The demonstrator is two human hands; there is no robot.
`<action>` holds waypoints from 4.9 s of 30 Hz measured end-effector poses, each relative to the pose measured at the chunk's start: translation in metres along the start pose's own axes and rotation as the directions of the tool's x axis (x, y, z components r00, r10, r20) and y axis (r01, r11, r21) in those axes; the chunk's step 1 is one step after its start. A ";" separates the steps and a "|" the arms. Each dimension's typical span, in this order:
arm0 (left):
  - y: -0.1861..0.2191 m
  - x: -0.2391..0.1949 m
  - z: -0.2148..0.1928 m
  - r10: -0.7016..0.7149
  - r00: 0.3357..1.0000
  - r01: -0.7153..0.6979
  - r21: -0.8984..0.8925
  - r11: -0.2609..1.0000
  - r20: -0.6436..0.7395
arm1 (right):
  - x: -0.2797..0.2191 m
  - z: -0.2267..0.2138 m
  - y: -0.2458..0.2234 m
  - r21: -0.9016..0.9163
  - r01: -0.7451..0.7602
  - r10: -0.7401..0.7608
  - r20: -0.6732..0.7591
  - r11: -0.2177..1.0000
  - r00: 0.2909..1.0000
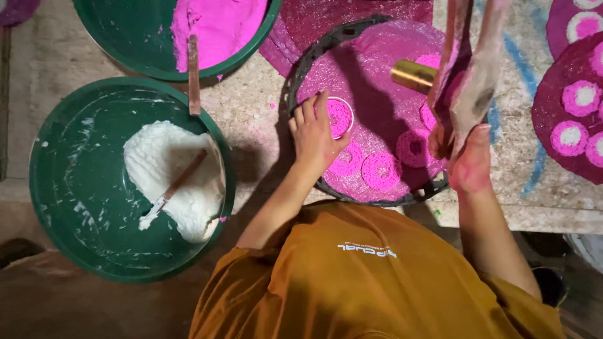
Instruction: The person uses a wooden applicator to scoop white and pink powders and applies them into circular molds on a flat surface. They repeatedly fill the molds, smooth the powder, and arrange the finished circular designs on a nearby tray.
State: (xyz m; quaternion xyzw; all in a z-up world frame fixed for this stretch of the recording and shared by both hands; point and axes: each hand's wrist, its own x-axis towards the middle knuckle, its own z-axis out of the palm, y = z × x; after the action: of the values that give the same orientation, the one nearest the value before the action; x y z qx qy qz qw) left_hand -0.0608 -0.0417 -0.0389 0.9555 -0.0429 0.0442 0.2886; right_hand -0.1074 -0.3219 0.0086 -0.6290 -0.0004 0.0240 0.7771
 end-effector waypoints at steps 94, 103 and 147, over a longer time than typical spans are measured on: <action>-0.058 0.090 0.016 -0.396 0.897 -0.136 -0.733 -0.666 0.193 | 0.086 0.117 -0.034 -0.960 0.028 0.533 0.179 0.280 0.827; -0.041 0.098 0.044 -0.254 0.937 0.199 -0.964 -0.176 0.240 | 0.103 0.043 -0.064 -0.991 -0.004 0.432 0.055 0.134 0.900; -0.045 0.020 -0.044 0.175 0.961 -0.073 -0.412 0.908 0.215 | -0.047 -0.046 0.038 -0.069 -0.019 0.000 -0.271 0.997 0.963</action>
State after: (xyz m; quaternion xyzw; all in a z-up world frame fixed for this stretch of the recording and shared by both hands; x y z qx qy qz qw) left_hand -0.0390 0.0187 -0.0249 0.8694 -0.1476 -0.0662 0.4669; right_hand -0.1541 -0.3611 -0.0374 -0.6537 0.1080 -0.0585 0.7468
